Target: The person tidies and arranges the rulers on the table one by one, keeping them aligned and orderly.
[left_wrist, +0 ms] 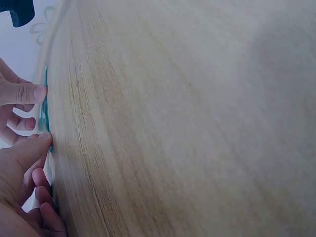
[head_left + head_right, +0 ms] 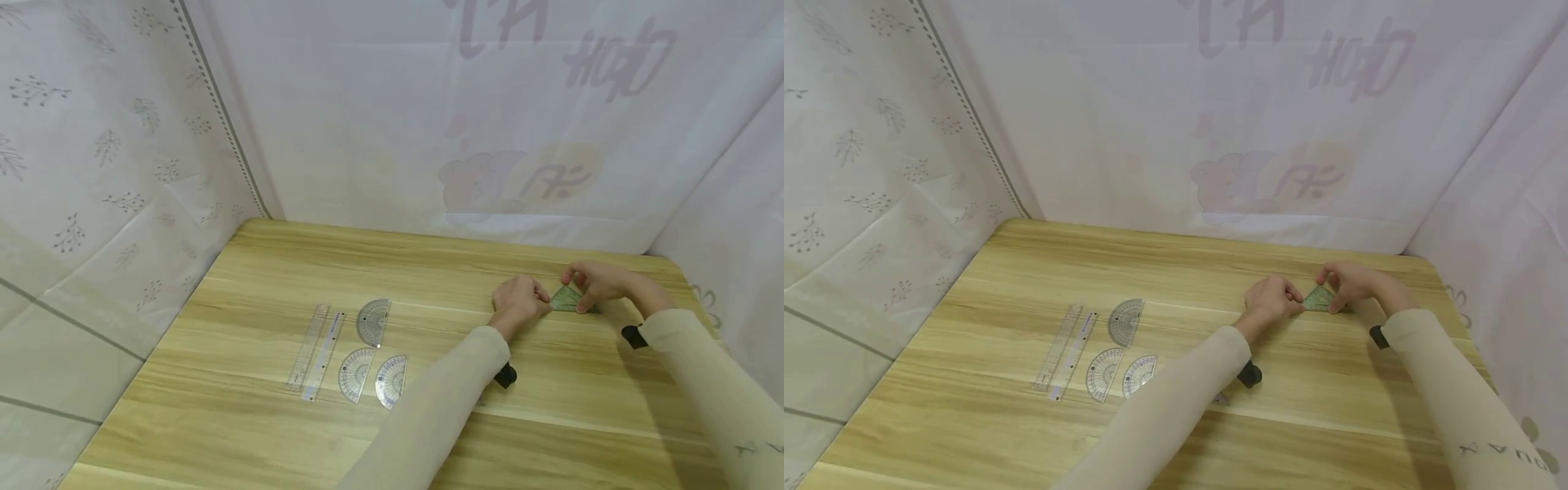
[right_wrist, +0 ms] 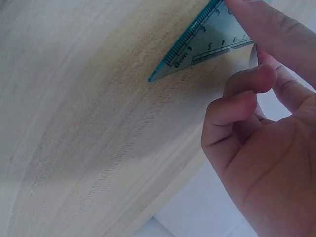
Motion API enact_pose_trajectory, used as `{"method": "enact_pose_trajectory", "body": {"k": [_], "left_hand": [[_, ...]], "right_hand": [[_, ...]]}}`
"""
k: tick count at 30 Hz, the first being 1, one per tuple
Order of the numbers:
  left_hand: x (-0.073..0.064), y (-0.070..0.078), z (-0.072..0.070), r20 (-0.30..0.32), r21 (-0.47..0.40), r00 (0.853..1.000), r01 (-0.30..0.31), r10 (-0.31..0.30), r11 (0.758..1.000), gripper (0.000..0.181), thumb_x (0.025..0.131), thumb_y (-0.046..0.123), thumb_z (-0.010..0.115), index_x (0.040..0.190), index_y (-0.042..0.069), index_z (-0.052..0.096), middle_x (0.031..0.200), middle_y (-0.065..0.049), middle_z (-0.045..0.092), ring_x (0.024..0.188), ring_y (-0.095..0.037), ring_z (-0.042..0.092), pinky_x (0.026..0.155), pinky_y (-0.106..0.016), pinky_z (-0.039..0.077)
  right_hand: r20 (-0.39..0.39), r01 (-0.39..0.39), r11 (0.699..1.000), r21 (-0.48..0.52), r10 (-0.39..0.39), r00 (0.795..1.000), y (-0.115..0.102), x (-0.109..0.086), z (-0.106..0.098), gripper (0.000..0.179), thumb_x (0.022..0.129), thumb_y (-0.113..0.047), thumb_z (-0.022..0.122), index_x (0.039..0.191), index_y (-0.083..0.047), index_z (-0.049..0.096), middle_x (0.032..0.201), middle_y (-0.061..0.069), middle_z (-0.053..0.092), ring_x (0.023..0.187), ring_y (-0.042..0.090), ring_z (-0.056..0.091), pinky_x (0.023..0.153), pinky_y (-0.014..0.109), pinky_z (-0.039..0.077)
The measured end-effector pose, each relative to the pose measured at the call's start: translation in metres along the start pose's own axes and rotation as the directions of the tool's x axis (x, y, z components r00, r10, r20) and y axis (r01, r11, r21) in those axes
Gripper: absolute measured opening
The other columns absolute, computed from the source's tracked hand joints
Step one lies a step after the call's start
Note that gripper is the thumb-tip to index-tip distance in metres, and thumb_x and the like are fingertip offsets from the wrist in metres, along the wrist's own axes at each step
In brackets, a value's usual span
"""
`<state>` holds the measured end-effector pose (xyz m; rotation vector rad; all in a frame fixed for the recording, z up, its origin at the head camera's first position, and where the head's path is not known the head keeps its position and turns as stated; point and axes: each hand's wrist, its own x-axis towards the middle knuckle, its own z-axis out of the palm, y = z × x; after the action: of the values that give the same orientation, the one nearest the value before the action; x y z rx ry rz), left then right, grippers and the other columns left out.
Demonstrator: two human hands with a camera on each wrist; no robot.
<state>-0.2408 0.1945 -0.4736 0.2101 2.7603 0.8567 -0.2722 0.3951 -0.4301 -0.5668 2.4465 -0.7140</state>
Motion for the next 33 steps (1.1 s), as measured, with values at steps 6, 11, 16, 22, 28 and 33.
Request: {"method": "enact_pose_trajectory", "body": {"k": [6,11,16,22,28,33], "left_hand": [[0.001,0.001,0.001,0.012,-0.001,1.000,0.012,-0.012,1.000,0.014,0.083,0.039,0.086,0.075,0.039,0.075,0.066,0.023,0.054,0.067,0.001,0.049,0.060,-0.022,0.037],[0.002,0.001,0.001,0.002,-0.021,1.000,0.005,-0.005,1.000,0.012,0.081,0.038,0.087,0.078,0.039,0.076,0.065,0.022,0.055,0.067,0.001,0.049,0.062,-0.022,0.036],[0.004,0.001,0.000,0.009,-0.020,1.000,0.008,-0.008,1.000,0.011,0.081,0.037,0.088,0.081,0.039,0.076,0.069,0.022,0.054,0.069,0.001,0.049,0.064,-0.023,0.036],[0.005,0.001,-0.003,0.036,0.005,0.999,0.007,-0.007,1.000,0.011,0.083,0.034,0.086,0.085,0.038,0.076,0.072,0.022,0.054,0.071,0.000,0.049,0.064,-0.023,0.037],[0.005,0.002,-0.004,0.047,0.004,0.999,0.019,-0.019,1.000,0.011,0.082,0.035,0.086,0.084,0.039,0.077,0.070,0.021,0.055,0.069,0.000,0.049,0.063,-0.021,0.036],[0.004,0.000,-0.006,0.042,-0.007,0.999,0.008,-0.008,1.000,0.009,0.082,0.036,0.087,0.084,0.039,0.078,0.069,0.022,0.055,0.069,0.000,0.048,0.063,-0.022,0.036]], "right_hand": [[0.024,-0.025,0.997,0.071,0.024,0.999,-0.002,-0.001,0.000,0.056,0.072,0.004,0.089,0.114,0.006,0.051,0.097,0.016,0.045,0.089,0.030,0.043,0.073,0.038,0.040],[0.002,0.003,0.998,0.070,-0.003,1.000,0.002,0.000,0.001,0.057,0.071,0.004,0.089,0.112,0.005,0.050,0.100,0.018,0.046,0.092,0.032,0.044,0.074,0.039,0.042],[-0.023,0.020,0.996,0.082,-0.018,1.000,0.002,0.001,0.004,0.058,0.070,0.003,0.090,0.112,0.004,0.050,0.104,0.021,0.051,0.095,0.034,0.049,0.077,0.041,0.047],[-0.060,0.050,0.998,0.046,-0.047,0.997,0.005,-0.004,0.006,0.055,0.075,-0.003,0.090,0.116,0.006,0.055,0.102,0.017,0.055,0.093,0.032,0.052,0.075,0.041,0.047],[-0.131,0.064,0.995,0.071,-0.054,0.990,0.018,-0.014,0.009,0.026,0.086,-0.012,0.083,0.101,-0.001,0.065,0.083,0.005,0.046,0.080,0.021,0.043,0.067,0.035,0.036],[-0.168,0.020,0.993,0.116,-0.001,0.986,0.023,-0.021,0.011,0.016,0.091,-0.015,0.078,0.098,-0.004,0.070,0.090,0.006,0.053,0.085,0.022,0.045,0.072,0.036,0.038]]}}
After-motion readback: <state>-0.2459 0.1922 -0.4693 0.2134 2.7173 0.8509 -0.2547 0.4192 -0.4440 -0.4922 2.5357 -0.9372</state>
